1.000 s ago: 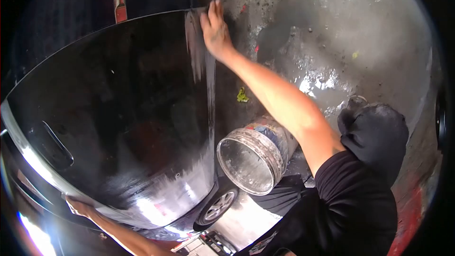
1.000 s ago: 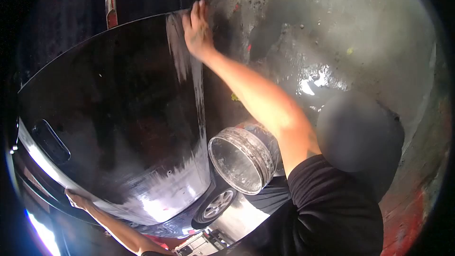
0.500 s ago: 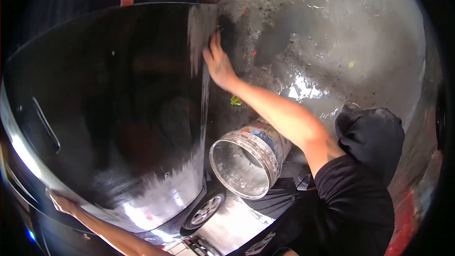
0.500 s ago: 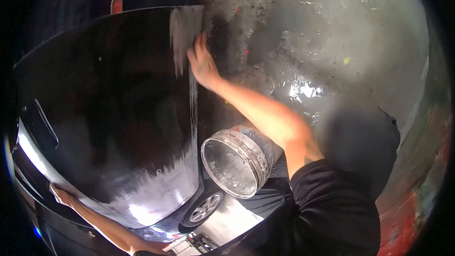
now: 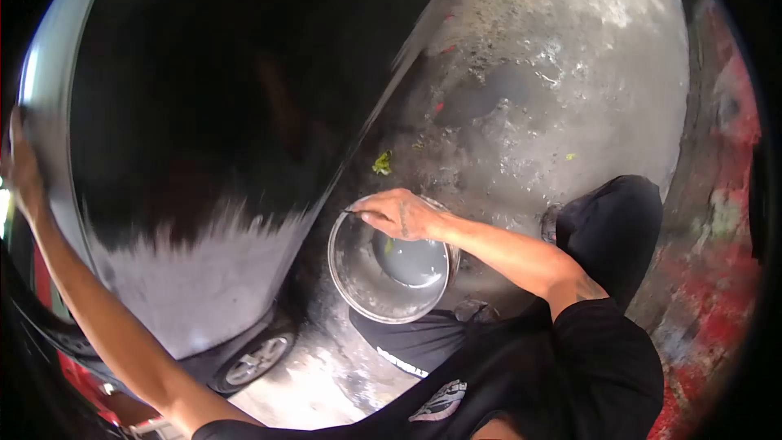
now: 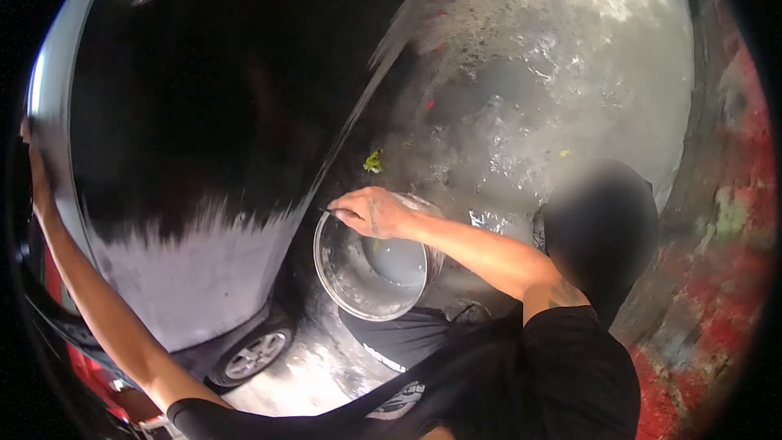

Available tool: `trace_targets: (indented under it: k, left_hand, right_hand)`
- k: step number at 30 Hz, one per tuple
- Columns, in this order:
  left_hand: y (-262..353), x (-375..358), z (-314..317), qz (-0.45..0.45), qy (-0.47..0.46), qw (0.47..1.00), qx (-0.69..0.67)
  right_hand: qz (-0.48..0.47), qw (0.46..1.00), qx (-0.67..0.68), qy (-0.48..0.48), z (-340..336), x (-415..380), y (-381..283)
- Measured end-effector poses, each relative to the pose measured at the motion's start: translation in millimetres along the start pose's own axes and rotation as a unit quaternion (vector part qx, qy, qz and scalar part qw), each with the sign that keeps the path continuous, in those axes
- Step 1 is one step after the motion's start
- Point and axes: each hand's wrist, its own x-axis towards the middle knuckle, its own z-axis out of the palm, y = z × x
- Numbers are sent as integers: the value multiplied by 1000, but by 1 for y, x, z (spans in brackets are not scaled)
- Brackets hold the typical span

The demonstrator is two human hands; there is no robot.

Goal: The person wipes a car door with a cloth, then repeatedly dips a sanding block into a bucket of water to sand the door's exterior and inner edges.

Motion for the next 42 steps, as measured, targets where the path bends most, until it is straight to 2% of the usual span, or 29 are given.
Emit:
trace_targets:
  k: [2,3,4,5,6,7,8,9,11,12,13,15,16,18,19,22,23,25,26,28,29,31,33,35,36,37,39,40,42]
  left_hand:
    - [-33,-31,2,166,10,983,83]
    - [-49,-52,3,251,11,960,122]
    - [-56,-77,3,335,15,929,157]
    - [0,-142,-13,269,-8,959,-87]
    - [44,-195,-26,218,-27,936,-275]
    - [57,-241,-32,232,-90,928,-276]
    - [67,-295,-35,202,-179,903,-336]
    - [66,-361,-27,121,-263,868,-404]
    - [67,-478,-15,-11,-438,808,-392]
    - [72,-514,-15,-51,-472,780,-407]
    - [76,-550,-10,-138,-523,720,-435]
    - [88,-619,8,-352,-527,583,-509]
    - [97,-626,14,-354,-530,570,-518]
    - [105,-638,17,-479,-495,382,-615]
    - [110,-641,21,-476,-496,376,-621]
    - [130,-641,17,-557,-398,342,-644]
    - [131,-665,18,-562,-414,353,-623]
    - [134,-654,7,-553,-413,418,-590]
    - [130,-654,6,-552,-412,419,-592]
    - [125,-654,4,-365,-514,652,-420]
    - [125,-656,0,-366,-512,655,-418]
    - [135,-653,1,-290,-511,713,-383]
    - [141,-667,6,-221,-550,719,-361]
    - [152,-659,5,-210,-629,669,-336]
    - [157,-664,7,-183,-653,663,-316]
    - [162,-670,11,-157,-675,657,-296]
    - [174,-676,21,-115,-758,602,-222]
    - [180,-678,22,-73,-743,624,-231]
    - [173,-778,47,5,-589,757,-283]
  right_hand:
    - [14,986,-66,-149,18,-17,12]
    - [37,964,-118,-237,18,-22,16]
    - [60,913,-228,-333,20,-20,18]
    - [82,841,-332,-419,23,-21,20]
    - [82,837,-333,-425,27,-29,27]
    - [79,885,-295,-351,27,-37,38]
    - [77,924,-251,-278,30,-45,42]
    - [81,921,-252,-286,30,-45,38]
    - [-9,959,-228,-166,22,-36,23]
    - [27,969,-189,-155,17,-35,11]
    - [66,976,-154,-139,12,-31,4]
    - [84,978,-133,-136,11,-31,11]
    - [96,975,-143,-137,9,-30,12]
    - [53,981,-127,-134,14,-33,12]
    - [57,980,-135,-132,15,-33,10]
    - [66,977,-161,-125,19,-35,5]
    - [65,976,-172,-117,20,-35,0]
    - [62,987,-148,-13,27,-35,-5]
    - [75,985,-154,-21,26,-35,-6]
    - [54,985,-161,-20,27,-34,1]
    - [40,985,-166,-14,27,-35,4]
    - [45,987,-150,-19,26,-36,4]
    - [52,991,-118,-20,24,-37,11]
    - [86,991,-98,-21,21,-38,13]
    - [103,992,-68,-25,18,-36,11]
    - [81,994,-74,-11,18,-38,16]
    - [55,995,-82,18,15,-37,14]
    - [39,997,-66,16,14,-36,17]
    - [30,999,-24,20,13,-36,21]
